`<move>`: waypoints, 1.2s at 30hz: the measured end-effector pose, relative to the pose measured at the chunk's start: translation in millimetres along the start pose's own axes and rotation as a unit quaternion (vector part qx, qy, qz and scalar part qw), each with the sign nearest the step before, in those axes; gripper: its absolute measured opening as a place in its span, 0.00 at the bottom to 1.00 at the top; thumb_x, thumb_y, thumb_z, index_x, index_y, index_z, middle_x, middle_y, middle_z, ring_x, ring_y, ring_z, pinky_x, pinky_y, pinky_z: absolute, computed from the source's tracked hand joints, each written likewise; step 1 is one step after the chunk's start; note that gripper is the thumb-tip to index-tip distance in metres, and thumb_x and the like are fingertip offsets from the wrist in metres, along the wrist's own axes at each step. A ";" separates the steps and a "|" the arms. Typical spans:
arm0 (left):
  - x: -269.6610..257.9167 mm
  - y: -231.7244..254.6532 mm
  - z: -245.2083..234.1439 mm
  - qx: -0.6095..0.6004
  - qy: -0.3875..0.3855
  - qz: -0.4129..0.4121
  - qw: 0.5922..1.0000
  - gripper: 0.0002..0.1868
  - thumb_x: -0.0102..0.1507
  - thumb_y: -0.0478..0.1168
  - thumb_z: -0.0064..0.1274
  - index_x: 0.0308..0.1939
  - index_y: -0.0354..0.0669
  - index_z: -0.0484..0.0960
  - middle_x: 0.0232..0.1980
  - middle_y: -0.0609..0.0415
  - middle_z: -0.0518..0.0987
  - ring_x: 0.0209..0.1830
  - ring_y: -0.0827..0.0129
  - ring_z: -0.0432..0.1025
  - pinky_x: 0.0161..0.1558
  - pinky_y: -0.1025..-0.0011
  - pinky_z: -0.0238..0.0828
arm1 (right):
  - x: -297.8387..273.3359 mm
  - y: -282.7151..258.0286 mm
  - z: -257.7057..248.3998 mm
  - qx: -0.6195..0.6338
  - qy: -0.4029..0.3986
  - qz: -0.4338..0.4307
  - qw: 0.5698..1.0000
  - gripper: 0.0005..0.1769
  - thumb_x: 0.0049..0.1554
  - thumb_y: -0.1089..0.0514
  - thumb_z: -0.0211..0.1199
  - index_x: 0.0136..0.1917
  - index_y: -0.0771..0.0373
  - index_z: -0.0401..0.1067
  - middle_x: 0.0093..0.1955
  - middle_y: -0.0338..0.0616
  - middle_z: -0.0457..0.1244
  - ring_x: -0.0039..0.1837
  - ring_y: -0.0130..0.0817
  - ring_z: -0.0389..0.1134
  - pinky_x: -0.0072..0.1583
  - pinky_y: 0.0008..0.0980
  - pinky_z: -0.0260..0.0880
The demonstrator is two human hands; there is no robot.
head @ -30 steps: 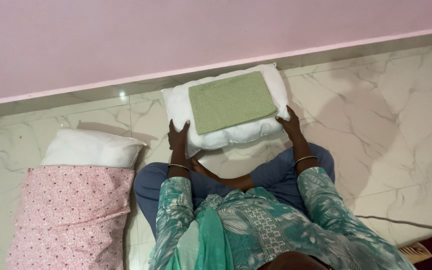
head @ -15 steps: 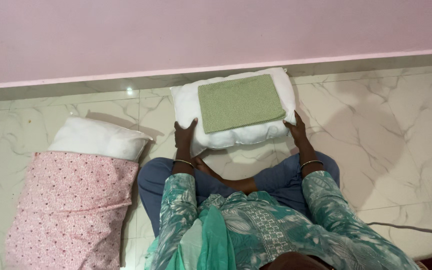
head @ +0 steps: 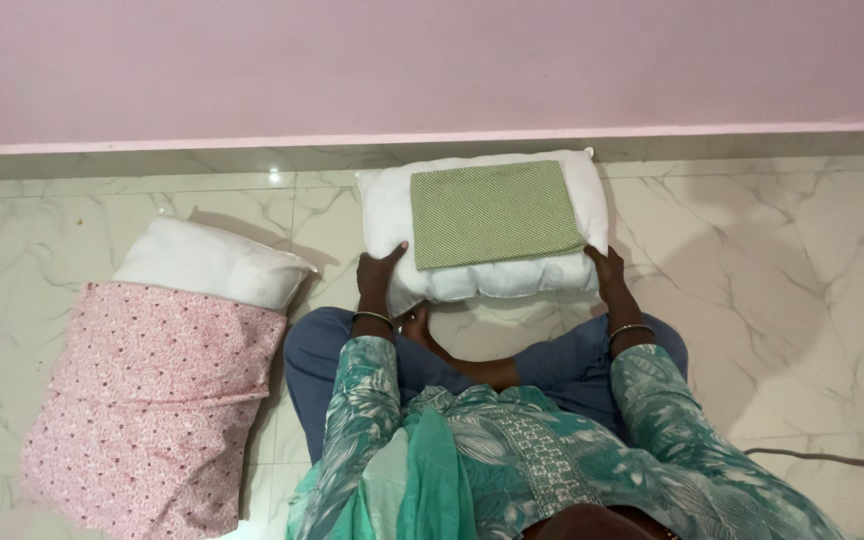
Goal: The person sits on the floor and puts a pink patterned pillowcase onto a white pillow, smoothing it out. They then repeat the process with a green patterned pillowcase on a second white pillow.
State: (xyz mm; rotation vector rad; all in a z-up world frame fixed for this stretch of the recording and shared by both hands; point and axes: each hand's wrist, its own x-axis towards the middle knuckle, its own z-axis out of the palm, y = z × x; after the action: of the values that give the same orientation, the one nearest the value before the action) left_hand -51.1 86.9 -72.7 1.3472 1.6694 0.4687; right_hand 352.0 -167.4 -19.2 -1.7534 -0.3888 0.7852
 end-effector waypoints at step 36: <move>-7.6 9.2 10.8 0.057 0.177 -0.023 0.982 0.61 0.49 0.79 0.59 0.78 0.56 0.56 0.78 0.43 0.57 0.76 0.36 0.51 0.65 0.26 0.43 | -14.3 -15.9 5.3 0.134 -0.027 0.006 0.991 0.39 0.56 0.52 0.69 0.77 0.64 0.63 0.68 0.51 0.65 0.65 0.44 0.67 0.63 0.40 0.68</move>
State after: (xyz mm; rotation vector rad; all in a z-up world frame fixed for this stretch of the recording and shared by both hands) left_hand -37.1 80.5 -68.3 1.3626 2.0404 0.6221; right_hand 340.1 -167.3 -0.7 -1.4869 -0.2933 0.8545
